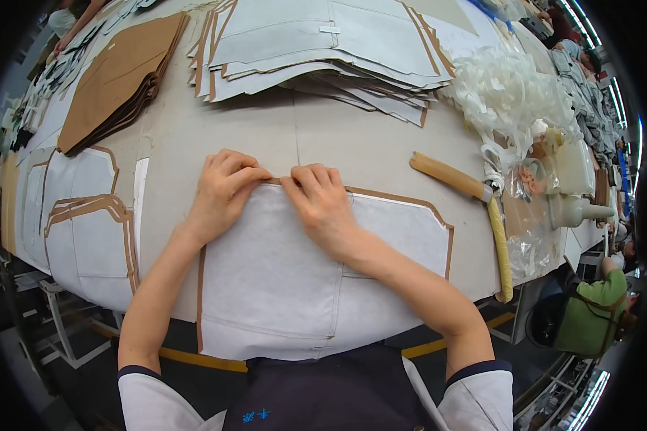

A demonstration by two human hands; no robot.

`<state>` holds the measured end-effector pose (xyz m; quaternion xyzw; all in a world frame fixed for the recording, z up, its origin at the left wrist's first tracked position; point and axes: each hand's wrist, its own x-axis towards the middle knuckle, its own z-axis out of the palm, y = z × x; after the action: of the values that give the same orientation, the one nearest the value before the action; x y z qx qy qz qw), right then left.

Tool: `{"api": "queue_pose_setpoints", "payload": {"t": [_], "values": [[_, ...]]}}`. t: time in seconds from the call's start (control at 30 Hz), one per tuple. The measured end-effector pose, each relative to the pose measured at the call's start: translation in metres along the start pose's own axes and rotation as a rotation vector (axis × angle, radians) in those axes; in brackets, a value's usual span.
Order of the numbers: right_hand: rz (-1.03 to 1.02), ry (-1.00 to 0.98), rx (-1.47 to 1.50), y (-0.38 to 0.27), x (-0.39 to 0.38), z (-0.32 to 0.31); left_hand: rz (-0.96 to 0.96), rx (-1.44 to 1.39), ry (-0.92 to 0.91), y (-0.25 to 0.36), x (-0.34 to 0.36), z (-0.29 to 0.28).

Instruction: Folding and hammering the edges of leather panels for assembly in a workshop environment.

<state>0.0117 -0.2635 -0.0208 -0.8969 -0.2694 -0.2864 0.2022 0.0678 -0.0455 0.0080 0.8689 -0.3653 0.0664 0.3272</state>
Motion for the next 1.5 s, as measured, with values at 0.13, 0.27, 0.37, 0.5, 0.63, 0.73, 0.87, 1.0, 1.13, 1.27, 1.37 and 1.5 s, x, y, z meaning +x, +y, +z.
{"api": "queue_pose_setpoints", "payload": {"t": [0.13, 0.27, 0.37, 0.5, 0.63, 0.73, 0.87, 1.0, 1.13, 1.27, 1.37, 1.5], "values": [[0.060, -0.116, 0.064, 0.019, -0.020, -0.028, 0.063, 0.092, 0.010, 0.001, -0.001, -0.001], [0.083, -0.115, 0.079, 0.031, -0.035, -0.049, 0.120, 0.195, -0.008, 0.003, -0.001, -0.006], [0.083, -0.095, 0.078, 0.037, -0.042, -0.056, 0.168, 0.283, -0.027, 0.009, 0.002, -0.007], [0.103, -0.111, 0.104, 0.038, -0.042, -0.057, 0.186, 0.358, -0.031, 0.034, 0.007, 0.013], [0.265, -0.080, 0.248, 0.037, -0.039, -0.061, 0.136, 0.239, -0.010, 0.067, 0.016, 0.047], [0.492, -0.072, 0.424, 0.042, -0.041, -0.071, 0.084, 0.143, 0.027, 0.076, 0.020, 0.058], [0.442, -0.124, 0.431, 0.049, -0.041, -0.076, 0.075, 0.100, 0.033, 0.076, 0.021, 0.064], [0.368, -0.151, 0.421, 0.054, -0.043, -0.077, 0.075, 0.061, 0.017, 0.077, 0.025, 0.068], [0.277, -0.160, 0.354, 0.056, -0.043, -0.079, 0.102, 0.121, 0.023, 0.077, 0.025, 0.068], [0.260, -0.151, 0.330, 0.058, -0.047, -0.077, 0.135, 0.149, 0.025, 0.074, 0.023, 0.068], [0.227, -0.166, 0.312, 0.059, -0.046, -0.078, 0.175, 0.186, 0.028, 0.073, 0.024, 0.068], [0.112, -0.161, 0.236, 0.059, -0.046, -0.078, 0.200, 0.193, 0.028, 0.072, 0.024, 0.068]]}}
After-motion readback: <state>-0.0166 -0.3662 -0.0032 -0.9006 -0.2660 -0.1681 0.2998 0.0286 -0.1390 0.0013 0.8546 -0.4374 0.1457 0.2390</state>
